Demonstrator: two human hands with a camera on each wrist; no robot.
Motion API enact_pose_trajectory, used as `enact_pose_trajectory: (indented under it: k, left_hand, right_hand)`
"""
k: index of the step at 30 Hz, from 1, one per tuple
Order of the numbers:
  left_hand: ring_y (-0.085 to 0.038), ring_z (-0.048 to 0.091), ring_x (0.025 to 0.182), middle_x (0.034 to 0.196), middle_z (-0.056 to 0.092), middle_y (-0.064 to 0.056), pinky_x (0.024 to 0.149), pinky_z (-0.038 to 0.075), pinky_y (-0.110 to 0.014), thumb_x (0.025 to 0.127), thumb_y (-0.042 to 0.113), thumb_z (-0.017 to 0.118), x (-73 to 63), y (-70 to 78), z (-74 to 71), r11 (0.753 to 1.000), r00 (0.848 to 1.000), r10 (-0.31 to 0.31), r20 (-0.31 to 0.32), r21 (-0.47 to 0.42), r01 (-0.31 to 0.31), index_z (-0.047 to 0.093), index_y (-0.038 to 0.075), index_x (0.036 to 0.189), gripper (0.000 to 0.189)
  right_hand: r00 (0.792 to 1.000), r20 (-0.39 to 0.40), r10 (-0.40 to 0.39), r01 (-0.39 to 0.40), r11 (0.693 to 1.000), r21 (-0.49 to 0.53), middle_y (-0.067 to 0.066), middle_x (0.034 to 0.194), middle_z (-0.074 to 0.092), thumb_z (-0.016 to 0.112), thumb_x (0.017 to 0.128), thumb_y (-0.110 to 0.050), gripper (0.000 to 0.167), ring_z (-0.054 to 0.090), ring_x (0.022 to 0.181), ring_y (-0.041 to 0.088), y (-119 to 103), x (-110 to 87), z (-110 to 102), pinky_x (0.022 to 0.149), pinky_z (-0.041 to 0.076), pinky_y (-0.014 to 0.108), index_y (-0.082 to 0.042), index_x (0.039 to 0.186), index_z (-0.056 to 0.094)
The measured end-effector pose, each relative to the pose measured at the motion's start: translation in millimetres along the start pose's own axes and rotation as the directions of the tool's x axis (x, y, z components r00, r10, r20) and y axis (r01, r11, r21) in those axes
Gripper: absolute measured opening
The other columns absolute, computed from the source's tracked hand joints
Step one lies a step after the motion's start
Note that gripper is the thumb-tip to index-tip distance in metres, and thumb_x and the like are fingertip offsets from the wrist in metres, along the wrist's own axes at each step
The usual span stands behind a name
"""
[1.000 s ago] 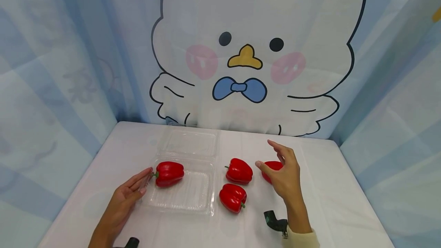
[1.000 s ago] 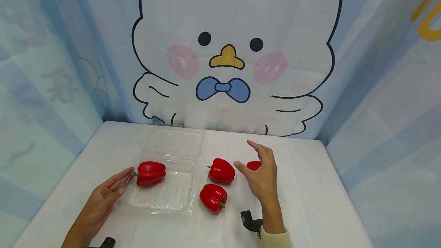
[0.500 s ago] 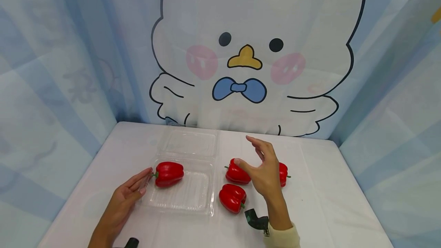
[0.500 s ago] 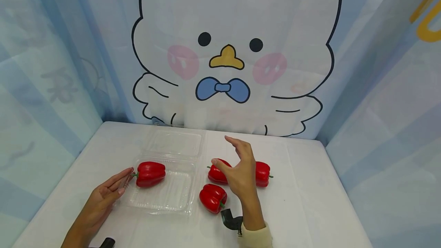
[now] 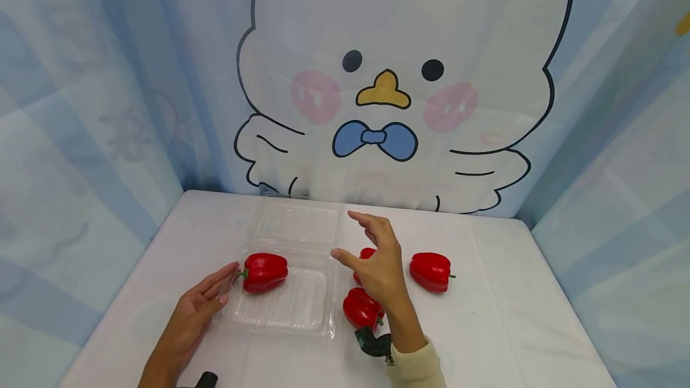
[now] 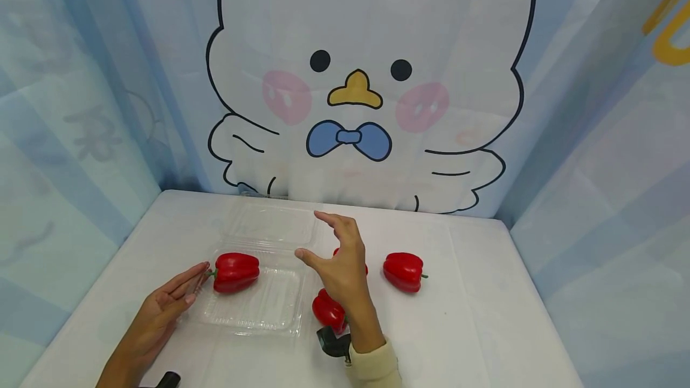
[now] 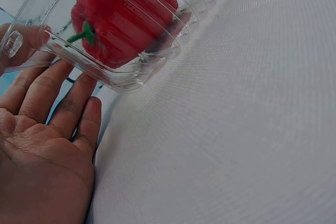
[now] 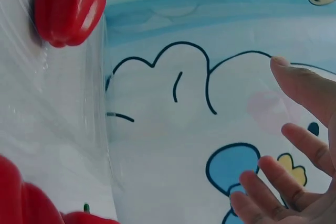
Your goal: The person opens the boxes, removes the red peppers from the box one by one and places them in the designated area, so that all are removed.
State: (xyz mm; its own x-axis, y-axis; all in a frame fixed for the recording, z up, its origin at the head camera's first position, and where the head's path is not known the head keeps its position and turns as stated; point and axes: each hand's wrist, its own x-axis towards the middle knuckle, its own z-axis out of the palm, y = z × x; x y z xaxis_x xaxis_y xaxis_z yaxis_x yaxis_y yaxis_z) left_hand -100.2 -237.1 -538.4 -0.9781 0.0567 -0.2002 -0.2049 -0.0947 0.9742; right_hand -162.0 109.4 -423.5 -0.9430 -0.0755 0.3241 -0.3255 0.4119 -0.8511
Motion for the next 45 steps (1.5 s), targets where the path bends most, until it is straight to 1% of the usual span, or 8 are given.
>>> enact_pose_trajectory:
  k: [9, 18, 22, 28, 31, 35, 40, 45]
  left_hand:
    - [0.02, 0.049, 0.135, 0.176, 0.032, -0.002, 0.11, 0.045, -0.019, 0.106, 0.02, 0.067, 0.2, -1.6, -1.9, 1.0, 1.0, 0.004, 0.002, 0.0, -0.004, 0.034, 0.013, 0.167, 0.069]
    - [0.021, 0.049, 0.134, 0.174, 0.034, -0.001, 0.109, 0.046, -0.015, 0.108, 0.017, 0.063, 1.5, -2.7, -3.8, 0.999, 0.998, 0.041, 0.04, -0.018, -0.04, 0.034, 0.009, 0.166, 0.066]
    - [0.02, 0.05, 0.134, 0.173, 0.036, -0.001, 0.109, 0.046, -0.015, 0.108, 0.015, 0.062, 1.6, -3.0, -4.4, 0.998, 0.998, 0.052, 0.044, -0.024, -0.051, 0.034, 0.007, 0.166, 0.065]
    - [0.021, 0.048, 0.134, 0.175, 0.031, -0.005, 0.108, 0.046, -0.013, 0.107, 0.017, 0.064, 1.0, -1.5, -4.1, 1.0, 0.999, 0.029, 0.032, -0.008, -0.029, 0.034, 0.009, 0.166, 0.066]
    - [0.021, 0.047, 0.136, 0.176, 0.029, -0.007, 0.108, 0.046, -0.011, 0.108, 0.018, 0.063, 0.3, -0.8, -4.1, 0.999, 0.998, 0.036, 0.041, -0.002, -0.036, 0.034, 0.01, 0.166, 0.066]
    - [0.02, 0.047, 0.137, 0.176, 0.029, -0.009, 0.108, 0.045, -0.01, 0.109, 0.016, 0.061, 0.0, -1.3, -4.6, 0.998, 0.996, 0.069, 0.059, -0.006, -0.069, 0.034, 0.008, 0.166, 0.064]
    - [0.018, 0.047, 0.139, 0.175, 0.03, -0.01, 0.11, 0.044, -0.01, 0.109, 0.012, 0.058, 0.0, -2.3, -5.5, 0.994, 0.991, 0.108, 0.074, -0.02, -0.107, 0.033, 0.004, 0.165, 0.062]
    - [0.018, 0.046, 0.139, 0.175, 0.029, -0.011, 0.11, 0.043, -0.01, 0.109, 0.012, 0.058, 0.6, -2.7, -5.3, 0.994, 0.991, 0.11, 0.075, -0.013, -0.109, 0.033, 0.005, 0.166, 0.062]
  right_hand:
    - [0.999, 0.042, -0.005, 0.003, 0.999, 0.051, -0.002, 0.144, 0.06, 0.093, 0.082, -0.025, 0.07, 0.055, 0.136, 0.021, -9, 3.6, 25, 0.12, 0.048, 0.051, -0.03, 0.145, 0.063]
    - [0.993, 0.121, 0.008, -0.015, 0.998, 0.058, -0.005, 0.145, 0.059, 0.093, 0.082, -0.024, 0.071, 0.055, 0.135, 0.016, -16, 4.4, 53, 0.117, 0.051, 0.047, -0.032, 0.145, 0.063]
    - [0.988, 0.155, 0.026, -0.035, 0.998, 0.056, -0.004, 0.145, 0.059, 0.093, 0.082, -0.025, 0.071, 0.056, 0.136, 0.019, -17, 4.0, 65, 0.116, 0.053, 0.044, -0.033, 0.145, 0.063]
    - [0.978, 0.204, 0.051, -0.066, 0.996, 0.067, -0.001, 0.145, 0.059, 0.092, 0.083, -0.026, 0.069, 0.057, 0.136, 0.024, -18, 1.6, 83, 0.111, 0.056, 0.049, -0.032, 0.146, 0.063]
    - [0.972, 0.223, 0.068, -0.082, 0.995, 0.055, 0.0, 0.145, 0.059, 0.092, 0.084, -0.026, 0.069, 0.057, 0.136, 0.023, -17, 0.3, 91, 0.11, 0.057, 0.049, -0.031, 0.146, 0.063]
    - [0.965, 0.248, 0.082, -0.095, 0.995, 0.042, 0.0, 0.145, 0.059, 0.092, 0.084, -0.026, 0.068, 0.056, 0.135, 0.021, -15, -1.6, 100, 0.11, 0.057, 0.047, -0.031, 0.146, 0.063]
    - [0.954, 0.276, 0.113, -0.127, 0.991, 0.033, 0.001, 0.144, 0.059, 0.093, 0.083, -0.026, 0.069, 0.055, 0.135, 0.024, -12, -4.8, 111, 0.106, 0.059, 0.052, -0.034, 0.144, 0.064]
    - [0.945, 0.295, 0.142, -0.143, 0.99, -0.019, -0.001, 0.143, 0.059, 0.094, 0.082, -0.027, 0.068, 0.055, 0.137, 0.027, -9, -7.2, 121, 0.103, 0.061, 0.048, -0.035, 0.143, 0.064]
